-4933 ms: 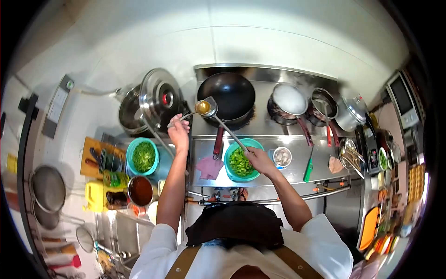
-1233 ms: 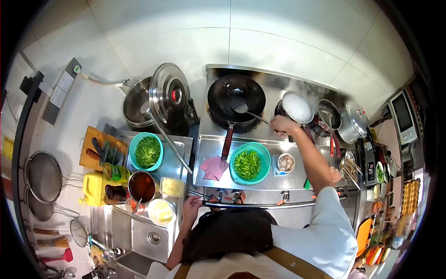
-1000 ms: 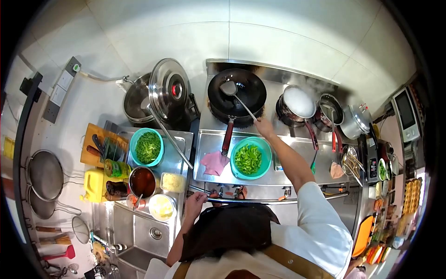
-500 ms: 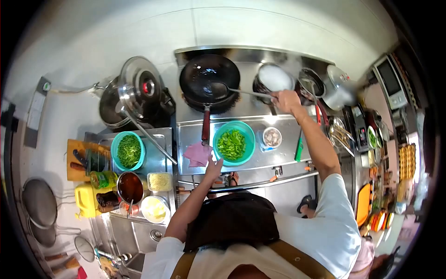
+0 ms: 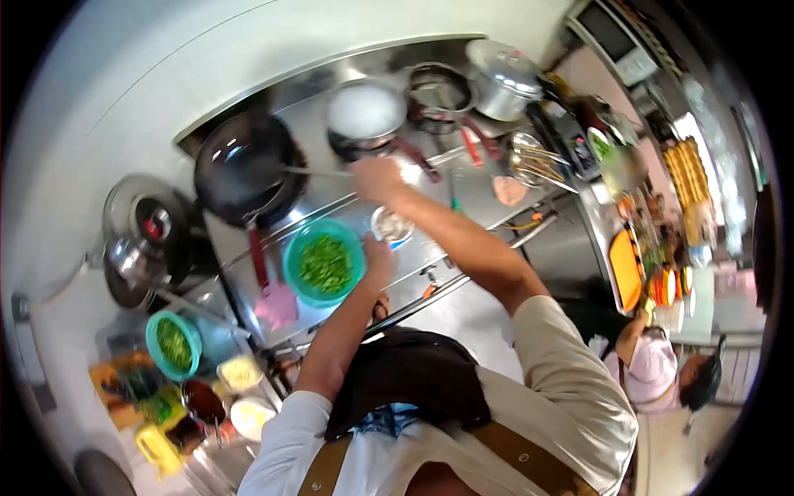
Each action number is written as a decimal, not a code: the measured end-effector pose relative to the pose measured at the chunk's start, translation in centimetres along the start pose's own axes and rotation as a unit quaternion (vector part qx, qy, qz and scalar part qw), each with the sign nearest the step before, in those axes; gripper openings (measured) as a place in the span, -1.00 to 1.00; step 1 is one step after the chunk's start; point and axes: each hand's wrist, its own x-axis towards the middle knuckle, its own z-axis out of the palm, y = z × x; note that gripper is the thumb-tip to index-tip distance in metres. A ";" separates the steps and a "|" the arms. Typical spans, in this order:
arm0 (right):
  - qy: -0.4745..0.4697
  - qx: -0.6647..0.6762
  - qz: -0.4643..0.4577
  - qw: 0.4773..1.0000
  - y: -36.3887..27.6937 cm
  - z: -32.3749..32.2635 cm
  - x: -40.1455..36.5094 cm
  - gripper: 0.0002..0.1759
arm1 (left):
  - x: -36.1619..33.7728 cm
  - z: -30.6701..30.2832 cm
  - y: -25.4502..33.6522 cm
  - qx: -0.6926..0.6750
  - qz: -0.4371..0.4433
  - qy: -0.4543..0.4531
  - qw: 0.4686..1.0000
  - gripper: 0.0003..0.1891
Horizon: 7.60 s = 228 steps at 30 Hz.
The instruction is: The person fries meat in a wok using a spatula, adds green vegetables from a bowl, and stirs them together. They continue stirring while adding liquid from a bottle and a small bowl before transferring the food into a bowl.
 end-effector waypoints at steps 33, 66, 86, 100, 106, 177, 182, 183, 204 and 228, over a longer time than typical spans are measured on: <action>0.075 0.234 0.054 0.968 -7.9 2.6 -1.9 -0.71 | -14.4 -22.4 -12.7 -0.707 -0.121 -0.081 0.692 -0.56; -0.074 0.377 0.024 0.923 -3.4 -0.7 -4.5 -0.52 | 5.2 -33.5 -23.2 -0.696 -0.083 0.109 0.705 -0.72; 0.015 0.227 -0.035 0.973 -4.5 -2.3 -3.9 -0.67 | 7.2 -32.9 -25.2 -0.652 -0.128 0.128 0.736 -0.67; 0.004 0.125 -0.014 0.992 -8.2 -4.6 -5.8 -0.66 | 6.4 -33.0 -24.9 -0.675 -0.110 0.093 0.724 -0.68; 0.033 0.093 -0.019 0.995 -8.3 -4.9 -7.0 -0.73 | 7.2 -32.5 -25.1 -0.650 -0.126 0.108 0.742 -0.60; 0.094 0.207 0.086 0.970 -8.3 -0.4 -8.9 -0.62 | 4.0 -33.1 -26.9 -0.730 -0.127 0.155 0.653 -0.61; 0.072 0.322 0.057 0.942 -8.5 3.9 -7.0 -0.68 | 0.1 -33.2 -26.4 -0.797 -0.129 0.159 0.568 -0.59; -0.006 0.341 0.099 0.935 -9.2 3.4 -6.6 -0.70 | -1.2 -33.2 -25.9 -0.818 -0.121 0.169 0.536 -0.58; 0.182 -0.113 -0.389 0.896 -1.8 10.1 3.0 -0.76 | -38.4 -26.8 -17.8 -0.735 -0.135 0.499 0.439 -0.52; -0.212 0.460 0.021 0.862 -8.7 6.1 0.5 -0.88 | -76.1 -18.6 -25.4 -0.060 -0.665 0.513 0.540 -0.36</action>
